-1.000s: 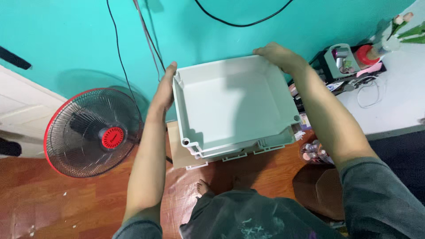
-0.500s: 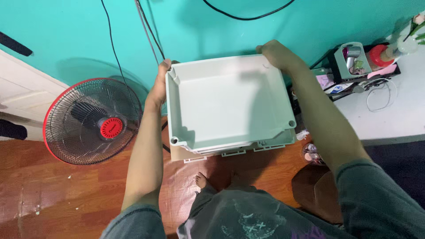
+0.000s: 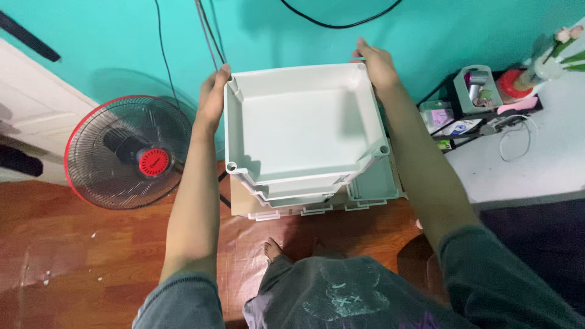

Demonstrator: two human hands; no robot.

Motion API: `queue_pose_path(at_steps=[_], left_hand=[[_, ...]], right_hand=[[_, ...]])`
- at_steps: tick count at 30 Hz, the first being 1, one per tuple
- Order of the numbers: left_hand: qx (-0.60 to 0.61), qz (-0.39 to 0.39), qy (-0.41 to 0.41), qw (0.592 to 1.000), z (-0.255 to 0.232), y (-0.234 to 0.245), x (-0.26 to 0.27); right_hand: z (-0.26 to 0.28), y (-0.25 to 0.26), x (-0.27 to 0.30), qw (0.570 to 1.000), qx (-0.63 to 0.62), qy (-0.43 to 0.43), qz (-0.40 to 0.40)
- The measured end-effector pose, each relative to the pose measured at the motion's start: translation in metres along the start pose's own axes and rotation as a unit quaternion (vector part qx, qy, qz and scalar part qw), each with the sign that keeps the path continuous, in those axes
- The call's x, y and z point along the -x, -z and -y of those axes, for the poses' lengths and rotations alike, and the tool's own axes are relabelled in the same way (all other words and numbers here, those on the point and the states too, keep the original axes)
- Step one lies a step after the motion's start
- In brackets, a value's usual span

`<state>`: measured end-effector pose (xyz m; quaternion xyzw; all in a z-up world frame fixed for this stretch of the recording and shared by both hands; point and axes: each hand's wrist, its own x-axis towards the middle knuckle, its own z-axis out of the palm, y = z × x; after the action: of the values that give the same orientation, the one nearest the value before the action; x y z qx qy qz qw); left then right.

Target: The person assembles a white plastic shelving unit by inserting vertical poles into the corners of the trays and stacking them. They then secure the structure by attaching small plastic clips to the poles.

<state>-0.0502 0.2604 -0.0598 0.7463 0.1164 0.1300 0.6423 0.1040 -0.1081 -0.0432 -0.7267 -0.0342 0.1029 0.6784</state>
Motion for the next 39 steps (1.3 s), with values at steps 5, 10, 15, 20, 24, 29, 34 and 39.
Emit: queue_pose_path(at_steps=[5, 10, 15, 20, 24, 29, 34, 39], left_hand=[[-0.017, -0.066, -0.068, 0.995, -0.025, 0.008, 0.075], [-0.070, -0.060, 0.035, 0.995, -0.049, -0.010, 0.148], [-0.068, -0.015, 0.029, 0.997, -0.058, -0.012, 0.168], [-0.121, 0.000, 0.026, 0.992, -0.053, -0.010, 0.160], [-0.153, -0.002, 0.010, 0.988, -0.047, -0.009, 0.150], [-0.112, 0.001, 0.018, 0.994, -0.033, -0.006, 0.143], [-0.131, -0.015, -0.010, 0.991, -0.028, -0.004, 0.137], [-0.099, -0.017, 0.026, 0.995, -0.024, -0.012, 0.144]], right_hand=[[0.009, 0.021, 0.101, 0.980, 0.170, 0.108, -0.004], [0.006, -0.002, 0.166, 0.976, 0.179, 0.063, 0.107], [0.005, 0.004, 0.169, 0.976, 0.162, 0.104, 0.105], [-0.004, 0.000, 0.166, 0.982, 0.137, 0.108, 0.067], [-0.008, 0.000, 0.166, 0.984, 0.143, 0.099, 0.045], [-0.016, 0.005, 0.163, 0.984, 0.119, 0.118, 0.055], [-0.030, 0.001, 0.157, 0.986, 0.116, 0.115, 0.035], [-0.038, 0.006, 0.152, 0.980, 0.153, 0.122, 0.022]])
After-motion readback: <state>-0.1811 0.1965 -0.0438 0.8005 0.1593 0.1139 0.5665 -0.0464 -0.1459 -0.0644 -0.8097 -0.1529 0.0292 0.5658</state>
